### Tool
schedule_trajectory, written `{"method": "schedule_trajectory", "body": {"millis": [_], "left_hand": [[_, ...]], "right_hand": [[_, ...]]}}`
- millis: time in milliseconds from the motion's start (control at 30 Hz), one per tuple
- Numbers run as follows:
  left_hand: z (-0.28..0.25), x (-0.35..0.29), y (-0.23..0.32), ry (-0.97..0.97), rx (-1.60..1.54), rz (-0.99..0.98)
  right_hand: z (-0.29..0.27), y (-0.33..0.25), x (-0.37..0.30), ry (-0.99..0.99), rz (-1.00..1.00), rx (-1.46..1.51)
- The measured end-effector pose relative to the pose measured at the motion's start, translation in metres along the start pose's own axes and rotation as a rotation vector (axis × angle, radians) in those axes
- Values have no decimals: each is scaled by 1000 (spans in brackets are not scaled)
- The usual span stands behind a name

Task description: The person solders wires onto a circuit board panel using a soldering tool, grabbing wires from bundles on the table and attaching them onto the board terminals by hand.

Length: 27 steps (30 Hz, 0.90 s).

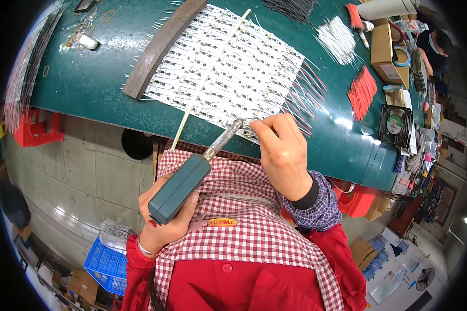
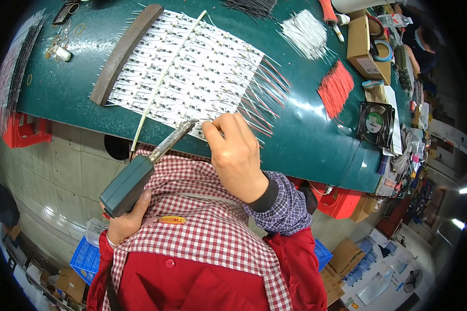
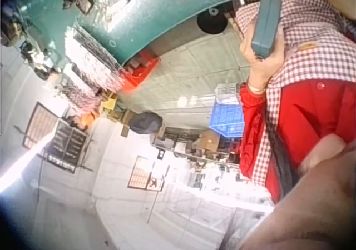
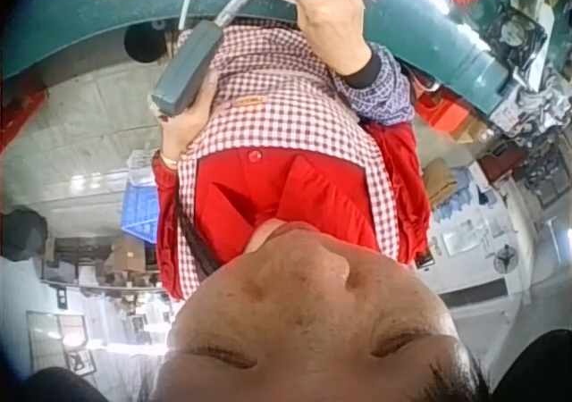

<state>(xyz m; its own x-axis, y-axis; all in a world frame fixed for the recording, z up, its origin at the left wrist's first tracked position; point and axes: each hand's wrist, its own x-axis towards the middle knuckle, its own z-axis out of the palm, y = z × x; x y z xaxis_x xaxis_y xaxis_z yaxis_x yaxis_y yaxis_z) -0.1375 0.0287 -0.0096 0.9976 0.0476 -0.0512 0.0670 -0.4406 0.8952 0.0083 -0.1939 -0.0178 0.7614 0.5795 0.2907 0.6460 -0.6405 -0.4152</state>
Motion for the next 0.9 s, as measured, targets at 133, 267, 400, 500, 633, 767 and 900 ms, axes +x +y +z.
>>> {"method": "schedule_trajectory", "body": {"millis": [133,267,400,500,633,767,900], "left_hand": [[5,-15,-9,106,-138,-109],[6,-19,-12,114,-150,-111],[5,-22,-13,143,-148,-79],[5,-26,-16,136,-140,-76],[3,-27,-12,129,-133,-91],[0,-19,-4,117,-95,-49],[0,-18,-3,103,-100,-36]], "right_hand": [[-1,-1,1,3,-5,-1],[1,-1,1,25,5,-17],[3,-3,0,103,-33,-38],[0,-7,-6,91,-46,34],[4,-9,-10,79,-44,69],[4,-9,-11,65,-28,68],[4,-9,-11,54,-19,70]]}}
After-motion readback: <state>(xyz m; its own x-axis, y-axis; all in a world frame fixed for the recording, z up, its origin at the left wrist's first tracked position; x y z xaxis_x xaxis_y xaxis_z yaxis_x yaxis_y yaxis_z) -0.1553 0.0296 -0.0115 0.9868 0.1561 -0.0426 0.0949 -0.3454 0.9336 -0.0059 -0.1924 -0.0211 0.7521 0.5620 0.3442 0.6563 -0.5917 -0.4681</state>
